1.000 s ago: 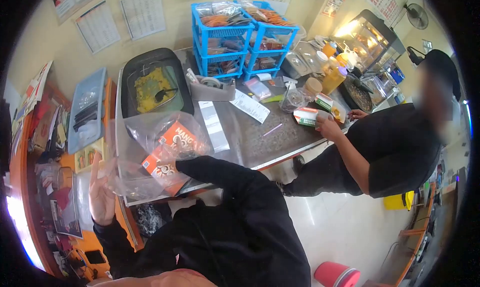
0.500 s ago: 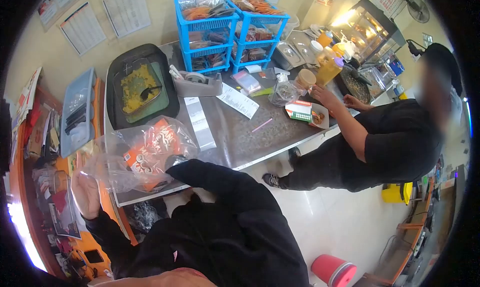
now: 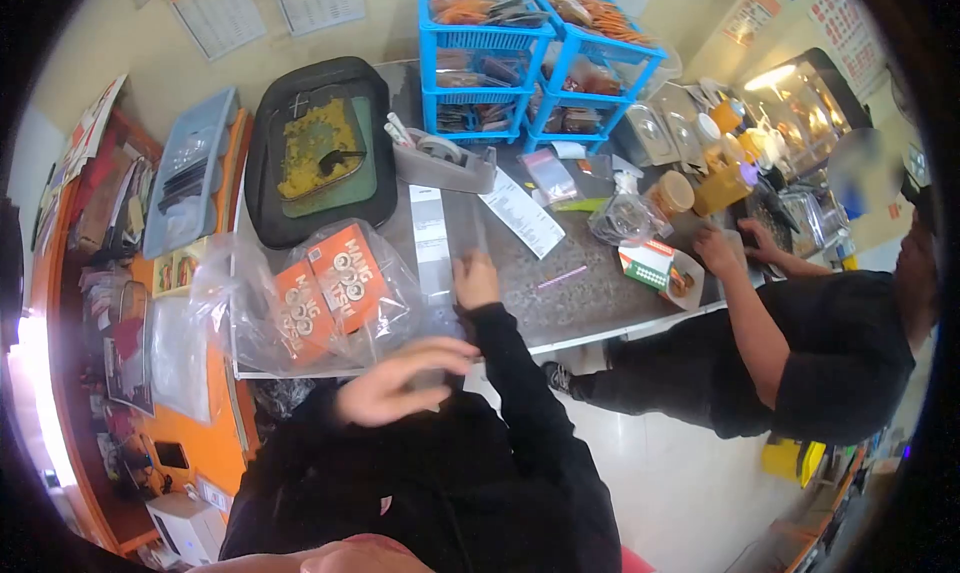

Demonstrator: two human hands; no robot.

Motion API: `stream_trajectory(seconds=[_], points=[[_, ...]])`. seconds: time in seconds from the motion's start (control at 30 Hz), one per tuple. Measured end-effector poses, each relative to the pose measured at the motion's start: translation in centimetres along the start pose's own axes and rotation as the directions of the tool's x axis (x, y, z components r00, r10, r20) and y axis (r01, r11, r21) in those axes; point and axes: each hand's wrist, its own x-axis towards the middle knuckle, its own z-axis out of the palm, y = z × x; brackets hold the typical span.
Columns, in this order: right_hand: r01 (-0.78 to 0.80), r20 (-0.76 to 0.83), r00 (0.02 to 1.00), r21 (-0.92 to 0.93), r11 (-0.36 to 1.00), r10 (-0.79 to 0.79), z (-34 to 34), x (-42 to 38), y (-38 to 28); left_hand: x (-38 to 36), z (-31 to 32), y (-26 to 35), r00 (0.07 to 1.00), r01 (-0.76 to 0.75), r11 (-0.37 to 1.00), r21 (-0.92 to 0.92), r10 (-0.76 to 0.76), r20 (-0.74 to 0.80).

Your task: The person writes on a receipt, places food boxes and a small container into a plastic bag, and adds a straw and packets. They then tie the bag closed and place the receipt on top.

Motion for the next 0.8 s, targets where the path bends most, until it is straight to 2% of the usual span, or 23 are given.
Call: stream_trajectory(seconds=[0.03, 0.07, 0.1, 0.13, 0.17, 0.2, 0.23, 0.3, 0.4, 0.47, 0.53, 0.63, 0.7, 0.8], points=[[0.031, -0.04, 0.999, -0.065, 0.997, -0.033, 1.8, 0.7, -0.5, 0.2, 2.1, -6.8, 0.967, 0.231, 0.945, -0.23, -0.197, 0.16], [0.056, -0.077, 0.995, -0.133, 0.99, -0.066, 3.4, 1.2, -1.1, 0.3, 4.0, -12.7, 0.958, 0.282, 0.895, -0.346, -0.283, 0.047], [0.078, -0.118, 0.988, -0.2, 0.977, -0.103, 4.3, 1.9, -1.3, 0.7, 5.0, -16.6, 0.915, 0.305, 0.939, -0.16, -0.336, -0.225], [0.073, -0.071, 0.993, -0.198, 0.977, -0.089, 4.8, 2.7, -1.2, 1.5, 5.1, -18.2, 0.8, 0.374, 0.923, -0.096, -0.373, -0.47], [0.064, -0.02, 0.997, -0.199, 0.978, -0.069, 5.2, 2.9, -0.9, 2.4, 4.8, -19.5, 0.691, 0.328, 0.944, -0.046, -0.273, -0.67], [0.051, 0.032, 0.998, -0.2, 0.978, -0.045, 5.6, 2.9, -0.6, 3.2, 4.5, -20.8, 0.592, 0.306, 0.952, -0.025, -0.211, -0.778], [0.066, -0.001, 0.998, -0.183, 0.981, -0.067, 6.1, 2.8, -0.4, 3.5, 2.9, -22.3, 0.586, 0.485, 0.8, 0.353, 0.002, -0.81], [0.056, 0.023, 0.998, -0.183, 0.982, -0.052, 6.8, 2.3, -0.1, 4.9, -0.1, -22.0, 0.5, 0.648, 0.725, 0.232, -0.175, -0.848], [0.019, -0.031, 0.999, -0.186, 0.982, -0.025, 5.9, 1.9, -1.3, 5.2, -1.5, -25.2, 0.498, 0.808, 0.432, 0.401, -0.137, -0.856], [-0.025, -0.092, 0.996, -0.19, 0.981, 0.007, 4.7, 1.5, -1.6, 4.9, -2.1, -25.6, 0.556, 0.794, 0.422, 0.438, -0.211, -0.804], [-0.003, -0.035, 0.999, -0.152, 0.988, -0.002, 4.8, 1.6, -1.2, 4.7, -1.8, -26.1, 0.58, 0.789, 0.402, 0.465, -0.235, -0.78], [0.012, 0.021, 1.0, -0.114, 0.993, -0.009, 5.8, 2.0, -0.5, 4.5, -1.8, -27.1, 0.623, 0.732, 0.447, 0.513, -0.137, -0.77], [0.03, 0.037, 0.999, -0.108, 0.994, -0.027, 6.6, 2.1, 0.3, 4.6, -2.2, -26.6, 0.584, 0.773, 0.444, 0.453, -0.217, -0.783], [-0.092, 0.017, 0.996, 0.143, 0.985, 0.091, 5.4, 2.1, -1.4, 4.6, -2.7, -26.4, 0.555, 0.794, 0.467, 0.39, -0.293, -0.779]])
